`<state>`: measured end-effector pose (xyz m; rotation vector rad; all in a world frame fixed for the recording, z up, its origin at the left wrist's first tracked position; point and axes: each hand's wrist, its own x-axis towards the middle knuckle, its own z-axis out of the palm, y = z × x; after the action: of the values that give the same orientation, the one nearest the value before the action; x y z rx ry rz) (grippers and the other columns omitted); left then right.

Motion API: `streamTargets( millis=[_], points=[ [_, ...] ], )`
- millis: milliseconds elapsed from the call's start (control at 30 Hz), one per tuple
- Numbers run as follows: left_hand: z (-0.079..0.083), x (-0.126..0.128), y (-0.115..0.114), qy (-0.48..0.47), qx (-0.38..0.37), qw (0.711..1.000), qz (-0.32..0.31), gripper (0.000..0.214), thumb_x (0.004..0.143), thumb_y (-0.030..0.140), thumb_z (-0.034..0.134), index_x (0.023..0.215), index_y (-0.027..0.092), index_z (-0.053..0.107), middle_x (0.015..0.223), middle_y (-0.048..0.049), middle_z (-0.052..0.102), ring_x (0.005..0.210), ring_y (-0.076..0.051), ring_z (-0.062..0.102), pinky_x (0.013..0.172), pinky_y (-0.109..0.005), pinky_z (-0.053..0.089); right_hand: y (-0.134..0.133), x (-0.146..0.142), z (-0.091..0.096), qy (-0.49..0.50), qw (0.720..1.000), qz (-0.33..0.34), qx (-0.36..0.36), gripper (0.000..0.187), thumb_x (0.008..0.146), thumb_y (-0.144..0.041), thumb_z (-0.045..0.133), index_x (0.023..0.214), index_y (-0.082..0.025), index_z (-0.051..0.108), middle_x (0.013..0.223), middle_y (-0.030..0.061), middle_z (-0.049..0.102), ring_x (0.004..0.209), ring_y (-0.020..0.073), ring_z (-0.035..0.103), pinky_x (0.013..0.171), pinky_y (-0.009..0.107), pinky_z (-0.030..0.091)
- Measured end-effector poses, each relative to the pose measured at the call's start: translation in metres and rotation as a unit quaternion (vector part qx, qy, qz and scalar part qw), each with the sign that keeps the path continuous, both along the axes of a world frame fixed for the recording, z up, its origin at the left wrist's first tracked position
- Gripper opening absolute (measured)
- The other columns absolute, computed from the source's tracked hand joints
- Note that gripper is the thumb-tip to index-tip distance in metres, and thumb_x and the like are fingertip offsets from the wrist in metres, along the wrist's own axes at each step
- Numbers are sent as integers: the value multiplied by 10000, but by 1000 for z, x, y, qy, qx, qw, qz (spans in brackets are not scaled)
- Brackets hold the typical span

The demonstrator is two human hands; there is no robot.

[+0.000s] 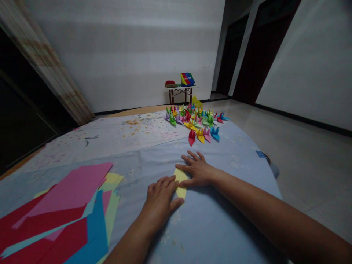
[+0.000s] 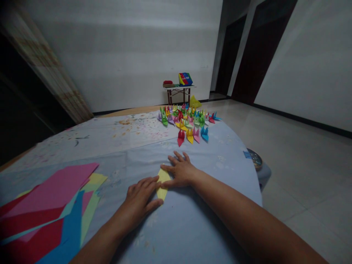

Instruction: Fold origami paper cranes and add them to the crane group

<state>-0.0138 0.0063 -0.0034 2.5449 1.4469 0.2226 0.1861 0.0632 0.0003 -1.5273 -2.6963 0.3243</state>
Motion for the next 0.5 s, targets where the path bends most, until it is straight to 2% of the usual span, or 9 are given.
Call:
streamTargets(
  millis=[233, 500],
  points=[
    [0, 0, 1, 11, -3, 1000, -7, 573, 707, 488, 610, 1210, 265, 449, 1334, -64, 446, 1225, -238, 353, 945, -403, 283, -8, -2, 0, 10, 1000, 5, 11, 982, 583, -818, 387, 1386, -286, 198, 1472, 110, 89, 1320, 358, -84, 994, 570, -71],
    [-1, -1, 1, 8, 4, 1000, -13, 618, 683, 527, 616, 1210, 252, 450, 1321, -80, 459, 1224, -245, 353, 949, -402, 274, -26, -6, -3, 30, 1000, -1, 8, 1065, 556, -799, 456, 1403, -245, 126, 1473, 118, 77, 1322, 355, -66, 1010, 557, -62]
  ],
)
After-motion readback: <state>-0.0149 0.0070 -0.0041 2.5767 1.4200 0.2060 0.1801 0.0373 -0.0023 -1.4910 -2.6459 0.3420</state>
